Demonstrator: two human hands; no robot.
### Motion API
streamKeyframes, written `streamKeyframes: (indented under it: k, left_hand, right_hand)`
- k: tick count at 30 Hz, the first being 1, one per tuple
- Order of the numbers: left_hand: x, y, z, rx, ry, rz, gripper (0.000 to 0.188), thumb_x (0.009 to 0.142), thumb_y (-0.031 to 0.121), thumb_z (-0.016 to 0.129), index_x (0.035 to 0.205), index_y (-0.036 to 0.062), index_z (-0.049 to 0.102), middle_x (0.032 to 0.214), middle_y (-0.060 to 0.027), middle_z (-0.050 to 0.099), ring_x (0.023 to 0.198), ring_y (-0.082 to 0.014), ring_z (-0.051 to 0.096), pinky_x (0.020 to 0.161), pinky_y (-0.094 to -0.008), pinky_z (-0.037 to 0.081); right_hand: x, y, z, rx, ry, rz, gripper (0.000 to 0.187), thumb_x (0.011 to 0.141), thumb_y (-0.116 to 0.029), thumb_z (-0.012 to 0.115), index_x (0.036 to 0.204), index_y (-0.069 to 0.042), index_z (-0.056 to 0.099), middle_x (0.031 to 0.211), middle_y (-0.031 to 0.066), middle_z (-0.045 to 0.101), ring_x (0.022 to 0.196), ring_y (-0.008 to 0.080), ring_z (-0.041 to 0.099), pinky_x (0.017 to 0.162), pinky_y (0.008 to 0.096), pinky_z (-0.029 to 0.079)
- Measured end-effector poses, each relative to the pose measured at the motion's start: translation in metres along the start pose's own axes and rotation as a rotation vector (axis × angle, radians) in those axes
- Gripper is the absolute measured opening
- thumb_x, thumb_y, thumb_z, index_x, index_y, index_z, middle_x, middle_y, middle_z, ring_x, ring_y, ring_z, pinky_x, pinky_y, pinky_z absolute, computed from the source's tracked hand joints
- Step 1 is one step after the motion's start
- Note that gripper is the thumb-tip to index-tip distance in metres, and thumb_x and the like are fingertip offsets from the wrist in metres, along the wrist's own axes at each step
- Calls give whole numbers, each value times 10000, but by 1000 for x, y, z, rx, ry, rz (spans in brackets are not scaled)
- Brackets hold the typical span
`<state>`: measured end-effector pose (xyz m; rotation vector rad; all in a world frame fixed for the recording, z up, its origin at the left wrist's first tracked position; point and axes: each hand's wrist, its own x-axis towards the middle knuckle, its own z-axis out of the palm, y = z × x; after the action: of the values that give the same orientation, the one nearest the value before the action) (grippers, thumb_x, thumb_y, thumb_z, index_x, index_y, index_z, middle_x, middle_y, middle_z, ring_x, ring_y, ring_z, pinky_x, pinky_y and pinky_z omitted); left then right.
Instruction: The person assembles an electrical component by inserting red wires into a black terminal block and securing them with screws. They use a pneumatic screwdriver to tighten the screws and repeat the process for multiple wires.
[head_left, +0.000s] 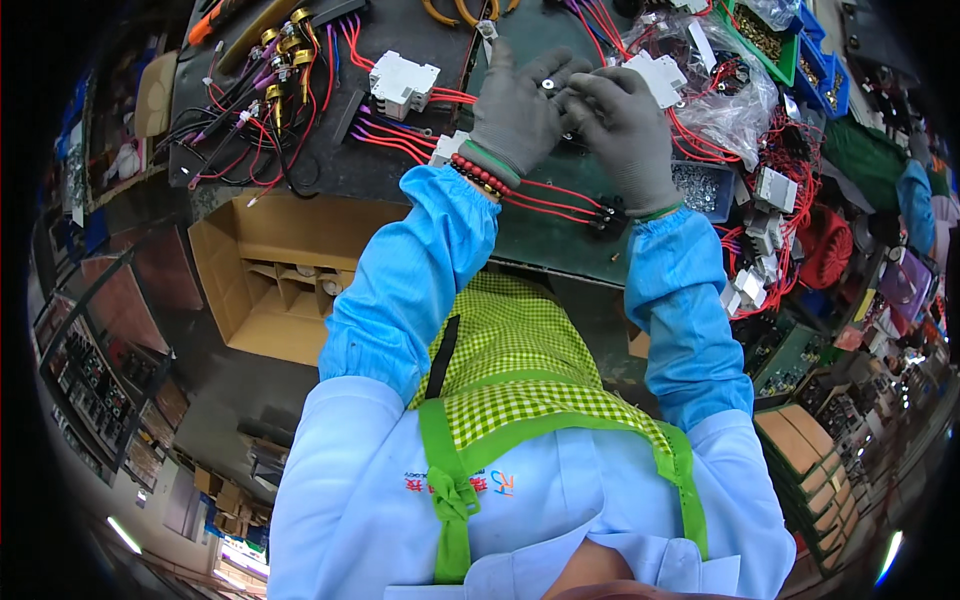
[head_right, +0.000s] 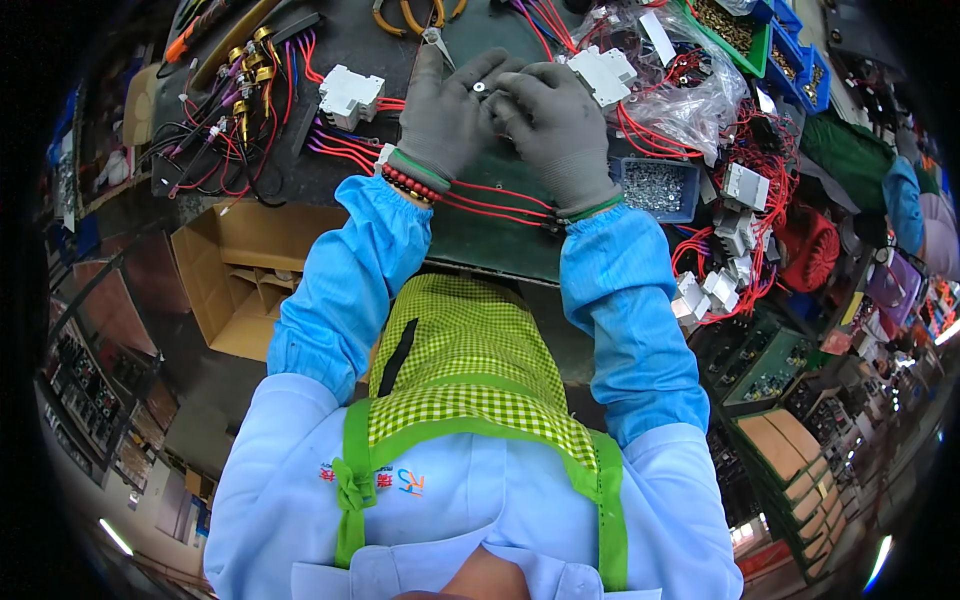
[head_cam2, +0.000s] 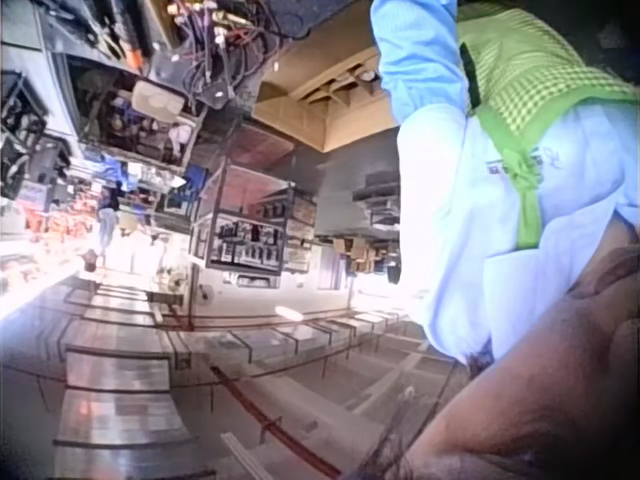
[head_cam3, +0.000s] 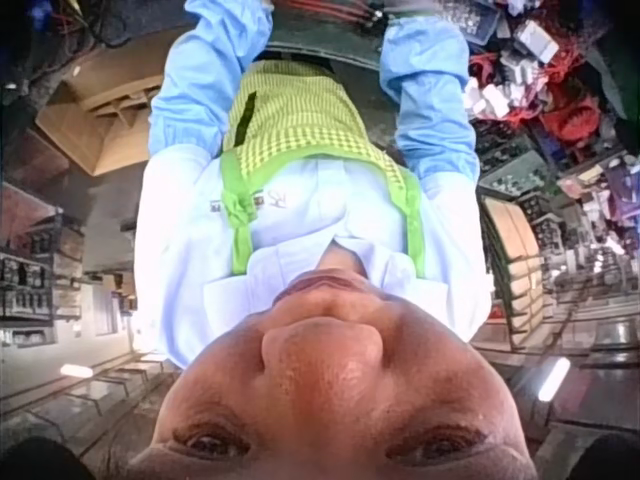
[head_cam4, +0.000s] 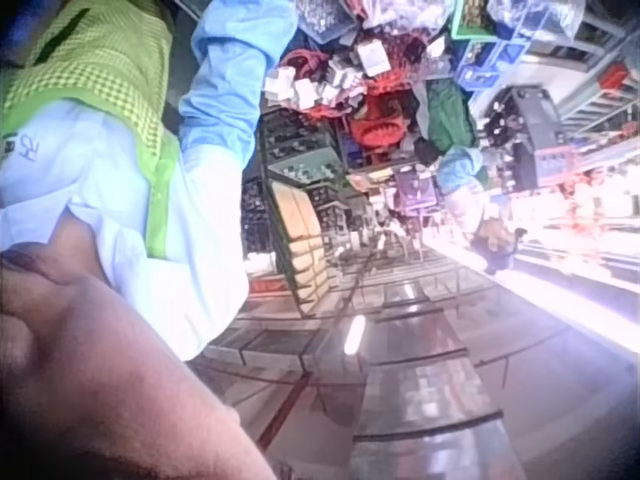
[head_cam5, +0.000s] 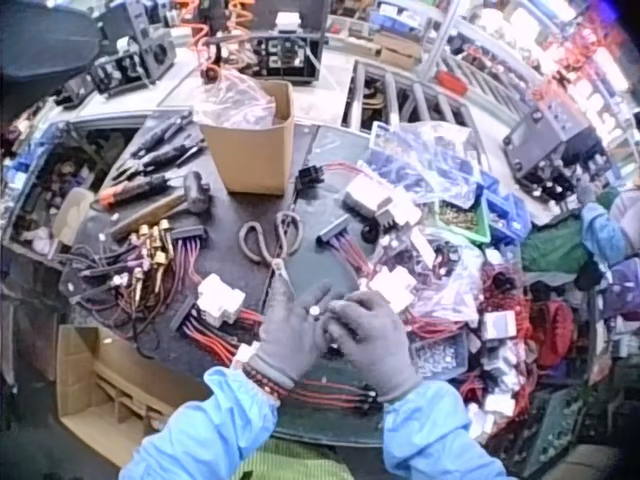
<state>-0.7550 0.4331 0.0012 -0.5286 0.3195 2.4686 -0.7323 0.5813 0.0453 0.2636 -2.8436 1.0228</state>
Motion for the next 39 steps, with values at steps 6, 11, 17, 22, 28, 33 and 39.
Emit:
streamKeyframes:
  k: [6, 11, 17, 22, 28, 33, 39]
  left_hand:
    - [0, -8, 10, 93, 69, -11, 855, 953, 692, 308, 1418, -23, 363, 1321, -210, 505, 1211, -335, 499, 1075, -450, 388]
    - [-2, -15, 9, 178, 99, -27, 815, 968, 665, 293, 1411, -13, 390, 1338, -210, 512, 1236, -352, 498, 1062, -516, 374]
    - [13, 1, -16, 293, 375, 142, 473, 987, 409, 528, 1240, 12, 567, 872, -79, 586, 878, -230, 654, 664, -250, 530]
    - [20, 22, -36, 1442, 257, 248, 379, 942, 341, 559, 1117, 26, 677, 826, -79, 671, 802, -204, 672, 680, -290, 511]
    - [19, 12, -20, 2388, 185, 120, 307, 898, 313, 569, 1090, 108, 692, 1022, -143, 700, 953, -347, 661, 842, -447, 522]
    - [22, 3, -14, 2535, 146, 18, 245, 873, 286, 586, 1008, 104, 681, 975, -142, 700, 945, -352, 668, 818, -469, 535]
    - [21, 2, -16, 2545, 121, 18, 241, 864, 282, 590, 997, 103, 681, 974, -150, 699, 939, -348, 672, 809, -473, 538]
  right_hand:
    - [1, -1, 9, -93, -63, 12, 222, 826, -205, 712, 1034, -128, 710, 1020, 103, 642, 930, 305, 646, 790, 401, 530]
    - [-1, 3, 10, -88, -131, 60, 182, 827, -216, 684, 973, -108, 689, 974, 110, 633, 901, 317, 636, 781, 418, 520]
    - [-6, 26, 3, 81, -71, 137, 181, 872, -210, 634, 976, -62, 658, 961, 157, 618, 902, 349, 617, 786, 437, 502]
    - [-22, 61, 18, -77, -361, 144, 152, 911, -210, 596, 1015, -106, 636, 992, 134, 607, 939, 359, 613, 790, 450, 498]
    - [-25, 58, 29, -207, -377, 114, 148, 879, -245, 627, 998, -160, 648, 1013, 102, 609, 950, 344, 625, 779, 465, 512]
    - [-27, 56, 32, -262, -352, 100, 138, 870, -251, 632, 971, -160, 652, 1006, 93, 619, 936, 337, 637, 753, 465, 521]
    - [-22, 50, 30, -270, -372, 170, 147, 857, -254, 648, 955, -145, 646, 977, 93, 638, 931, 334, 638, 767, 462, 515]
